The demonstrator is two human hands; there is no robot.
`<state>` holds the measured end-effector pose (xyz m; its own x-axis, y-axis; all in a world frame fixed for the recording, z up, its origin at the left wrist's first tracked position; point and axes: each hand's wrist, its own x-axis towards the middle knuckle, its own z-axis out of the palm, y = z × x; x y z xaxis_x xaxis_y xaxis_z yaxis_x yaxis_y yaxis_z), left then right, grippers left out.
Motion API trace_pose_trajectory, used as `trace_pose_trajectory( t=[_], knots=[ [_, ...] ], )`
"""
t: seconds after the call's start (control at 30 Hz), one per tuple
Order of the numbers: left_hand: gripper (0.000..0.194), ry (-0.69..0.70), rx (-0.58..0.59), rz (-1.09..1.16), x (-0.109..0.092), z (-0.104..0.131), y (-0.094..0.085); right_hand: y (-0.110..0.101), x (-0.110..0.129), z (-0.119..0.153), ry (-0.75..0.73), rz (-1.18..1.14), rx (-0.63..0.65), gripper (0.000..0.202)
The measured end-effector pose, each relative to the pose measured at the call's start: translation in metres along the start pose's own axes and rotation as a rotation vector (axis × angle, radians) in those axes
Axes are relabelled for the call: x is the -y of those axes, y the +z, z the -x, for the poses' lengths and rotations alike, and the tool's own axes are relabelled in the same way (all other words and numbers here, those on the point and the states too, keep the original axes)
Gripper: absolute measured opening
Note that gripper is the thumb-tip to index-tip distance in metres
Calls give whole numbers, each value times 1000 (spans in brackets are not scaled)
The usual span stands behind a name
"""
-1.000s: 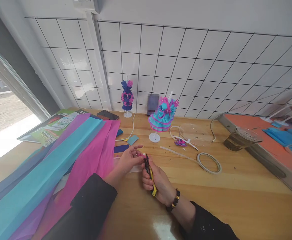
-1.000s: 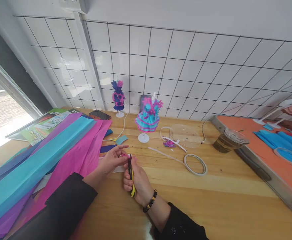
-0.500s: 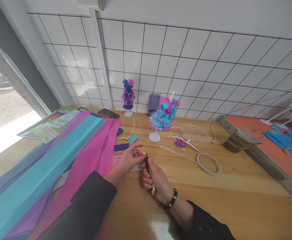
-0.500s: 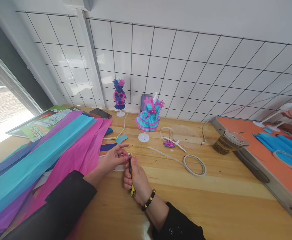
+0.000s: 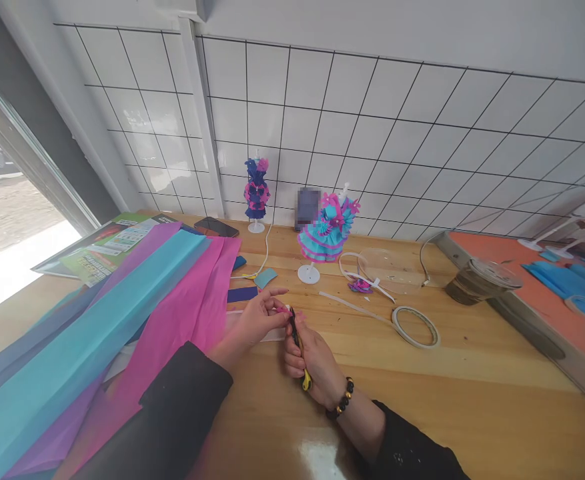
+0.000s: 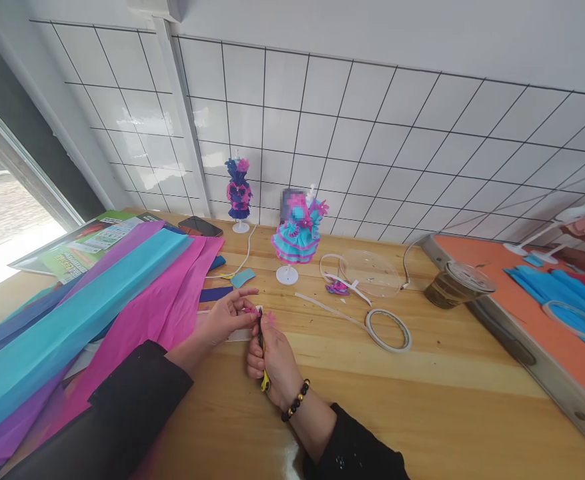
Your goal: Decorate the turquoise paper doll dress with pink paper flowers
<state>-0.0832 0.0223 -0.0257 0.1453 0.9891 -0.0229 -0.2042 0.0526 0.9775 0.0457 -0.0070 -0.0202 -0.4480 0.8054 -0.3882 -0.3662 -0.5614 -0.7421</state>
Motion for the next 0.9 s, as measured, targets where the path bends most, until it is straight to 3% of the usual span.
trace_pose_trajectory(
  t=[0.3,0.43,0.73,0.8,0.9],
  knots=[
    [53,0,-8,-20,3,-1,-4,-3,0,1,15,-50,36,46],
    [55,-42,-38,69,1,-2,-6,-7,2,3,55,-80,75,44],
    [50,-18,-53,103,-2,-2,-10,-14,22,11,159,-23,291,41],
    [50,-19,-61,159,-2,-1,-10,-21,32,13,123,101,264,41],
    [51,-30,-76,224,-2,0,-10,-32,48,17,40,338,115,41]
  ],
)
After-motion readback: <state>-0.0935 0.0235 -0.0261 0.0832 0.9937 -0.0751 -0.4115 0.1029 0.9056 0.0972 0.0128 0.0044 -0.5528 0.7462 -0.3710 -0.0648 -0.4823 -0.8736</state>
